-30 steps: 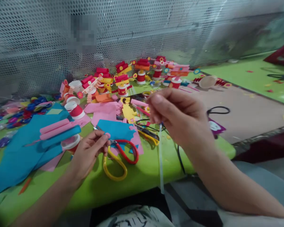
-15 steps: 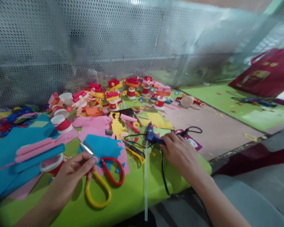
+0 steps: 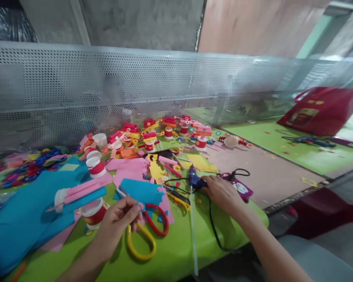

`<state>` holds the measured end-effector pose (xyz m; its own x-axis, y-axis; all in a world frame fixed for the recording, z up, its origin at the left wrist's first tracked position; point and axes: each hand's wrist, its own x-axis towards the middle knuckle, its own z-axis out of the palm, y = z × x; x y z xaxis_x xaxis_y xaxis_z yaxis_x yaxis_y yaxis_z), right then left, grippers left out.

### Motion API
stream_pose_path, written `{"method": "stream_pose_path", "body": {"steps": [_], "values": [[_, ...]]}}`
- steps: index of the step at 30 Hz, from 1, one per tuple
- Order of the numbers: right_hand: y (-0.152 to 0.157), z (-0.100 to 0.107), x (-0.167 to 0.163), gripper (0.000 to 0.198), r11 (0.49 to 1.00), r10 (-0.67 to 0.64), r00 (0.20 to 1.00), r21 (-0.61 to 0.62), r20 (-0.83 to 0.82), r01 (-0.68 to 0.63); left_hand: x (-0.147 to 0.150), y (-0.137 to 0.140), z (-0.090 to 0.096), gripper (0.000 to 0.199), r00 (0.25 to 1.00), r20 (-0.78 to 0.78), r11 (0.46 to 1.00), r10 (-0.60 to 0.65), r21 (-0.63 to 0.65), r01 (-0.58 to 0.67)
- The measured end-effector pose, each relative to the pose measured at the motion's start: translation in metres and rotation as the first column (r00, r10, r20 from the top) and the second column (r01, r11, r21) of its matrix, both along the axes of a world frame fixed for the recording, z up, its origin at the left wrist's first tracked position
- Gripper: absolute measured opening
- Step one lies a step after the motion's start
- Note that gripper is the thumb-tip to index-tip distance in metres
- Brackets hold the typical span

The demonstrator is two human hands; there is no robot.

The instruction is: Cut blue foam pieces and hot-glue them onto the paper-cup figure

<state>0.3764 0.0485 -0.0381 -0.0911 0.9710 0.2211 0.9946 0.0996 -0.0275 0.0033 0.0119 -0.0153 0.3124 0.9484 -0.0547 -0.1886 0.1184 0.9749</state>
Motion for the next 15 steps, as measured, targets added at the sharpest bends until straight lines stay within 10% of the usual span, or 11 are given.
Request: {"method": "stream_pose_path", "body": {"steps": [8, 15], "values": [[0.004, 0.02, 0.005, 0.024, 0.997, -0.002, 0.925, 0.066, -0.38, 0.03, -0.001, -0.002, 0.003, 0.046, 0.992, 0.107, 0.996, 0.067, 0.053, -0.073], [-0.007, 0.044, -0.001, 0.053, 0.99, 0.023, 0.522, 0.091, -0.853, 0.106, 0.0, -0.005, -0.002, 0.042, 0.994, 0.101, 0.995, 0.039, 0.092, -0.048]]}}
